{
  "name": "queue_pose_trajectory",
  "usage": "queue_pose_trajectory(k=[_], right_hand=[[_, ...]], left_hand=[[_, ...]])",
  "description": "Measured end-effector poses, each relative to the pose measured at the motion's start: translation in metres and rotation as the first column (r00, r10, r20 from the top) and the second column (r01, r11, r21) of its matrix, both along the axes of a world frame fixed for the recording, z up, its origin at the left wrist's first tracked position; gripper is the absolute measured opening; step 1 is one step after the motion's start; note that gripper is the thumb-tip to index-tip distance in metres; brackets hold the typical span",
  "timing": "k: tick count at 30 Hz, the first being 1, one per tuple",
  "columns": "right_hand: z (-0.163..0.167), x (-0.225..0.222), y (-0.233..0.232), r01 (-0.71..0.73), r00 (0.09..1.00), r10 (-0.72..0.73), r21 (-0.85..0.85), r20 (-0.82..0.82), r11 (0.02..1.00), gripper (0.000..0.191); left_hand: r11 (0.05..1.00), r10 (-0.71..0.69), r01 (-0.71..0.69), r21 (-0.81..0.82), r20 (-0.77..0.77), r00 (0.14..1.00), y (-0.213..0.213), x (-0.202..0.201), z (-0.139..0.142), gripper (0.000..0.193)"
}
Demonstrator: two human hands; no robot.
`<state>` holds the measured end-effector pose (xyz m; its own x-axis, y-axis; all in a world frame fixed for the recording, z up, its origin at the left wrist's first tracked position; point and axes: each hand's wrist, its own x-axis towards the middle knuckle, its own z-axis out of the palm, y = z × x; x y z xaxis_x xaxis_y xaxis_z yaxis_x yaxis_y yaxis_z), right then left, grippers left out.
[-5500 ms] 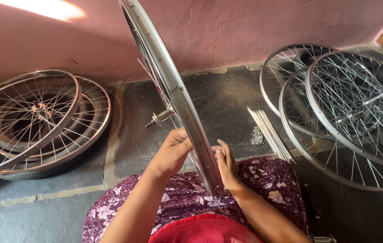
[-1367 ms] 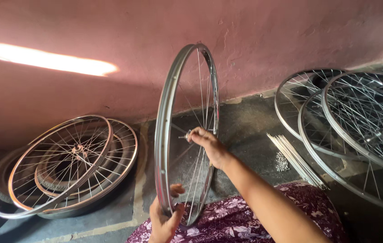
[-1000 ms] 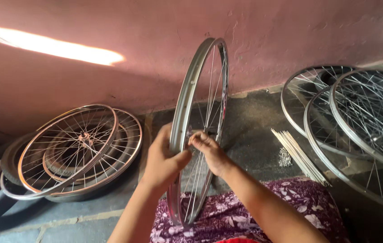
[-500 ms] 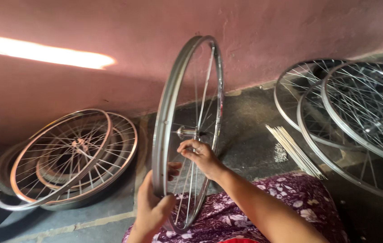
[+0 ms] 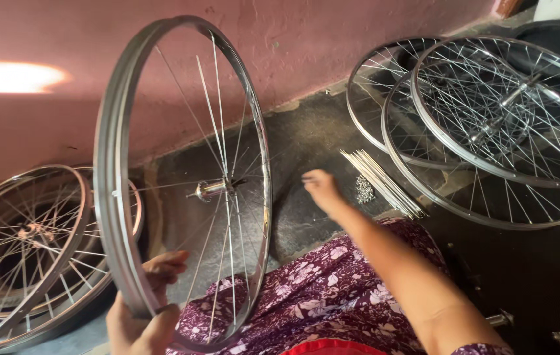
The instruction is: The person is assembling a bicycle wheel by inserting spokes into the hub and rim. They hold the wheel upright, pick up individual spokes, and thread them through the hub and rim holes, repeating the process for multiple spokes.
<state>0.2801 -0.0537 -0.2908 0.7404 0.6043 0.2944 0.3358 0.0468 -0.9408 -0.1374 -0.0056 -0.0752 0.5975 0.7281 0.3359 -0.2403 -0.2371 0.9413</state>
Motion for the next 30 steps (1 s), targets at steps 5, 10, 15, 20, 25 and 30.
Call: queue_pose_trajectory(k=[5, 10, 15, 20, 25, 30], right_hand=[[-0.046, 0.099, -0.090, 0.353, 0.919, -0.087, -0.699, 0.385, 0.622, 0.027], [-0.068, 0.129, -0.121, 0.244, 0.967, -0.127, -0.950, 0.223, 0.192, 0.029], [-0.077, 0.130, -0.100, 0.254, 0.962, -0.153, -0.948, 0.227, 0.190, 0.031], [-0.069, 0.130, -0.096, 0.234, 0.969, -0.106, -0.967, 0.223, 0.104, 0.033], [-0.057, 0.123, -0.094, 0.196, 0.980, -0.037, -0.978, 0.194, 0.064, 0.032], [-0.046, 0.119, -0.092, 0.183, 0.983, 0.002, -0.981, 0.183, 0.060, 0.031]], left_hand=[[0.998, 0.051, -0.052, -0.021, -0.042, 0.998, 0.011, -0.015, -0.016, 0.052], [0.958, -0.280, 0.270, 0.093, 0.123, 0.952, 0.064, -0.039, -0.064, 0.048], [0.826, -0.563, 0.560, 0.070, 0.155, 0.812, 0.122, -0.055, -0.109, 0.058], [0.848, -0.493, 0.426, 0.315, 0.172, 0.853, 0.091, -0.034, -0.099, 0.050], [0.999, -0.012, 0.014, -0.048, 0.029, 1.000, 0.022, -0.022, -0.043, 0.051], [0.996, 0.050, -0.053, -0.067, -0.047, 0.998, 0.003, 0.000, -0.013, 0.048]])
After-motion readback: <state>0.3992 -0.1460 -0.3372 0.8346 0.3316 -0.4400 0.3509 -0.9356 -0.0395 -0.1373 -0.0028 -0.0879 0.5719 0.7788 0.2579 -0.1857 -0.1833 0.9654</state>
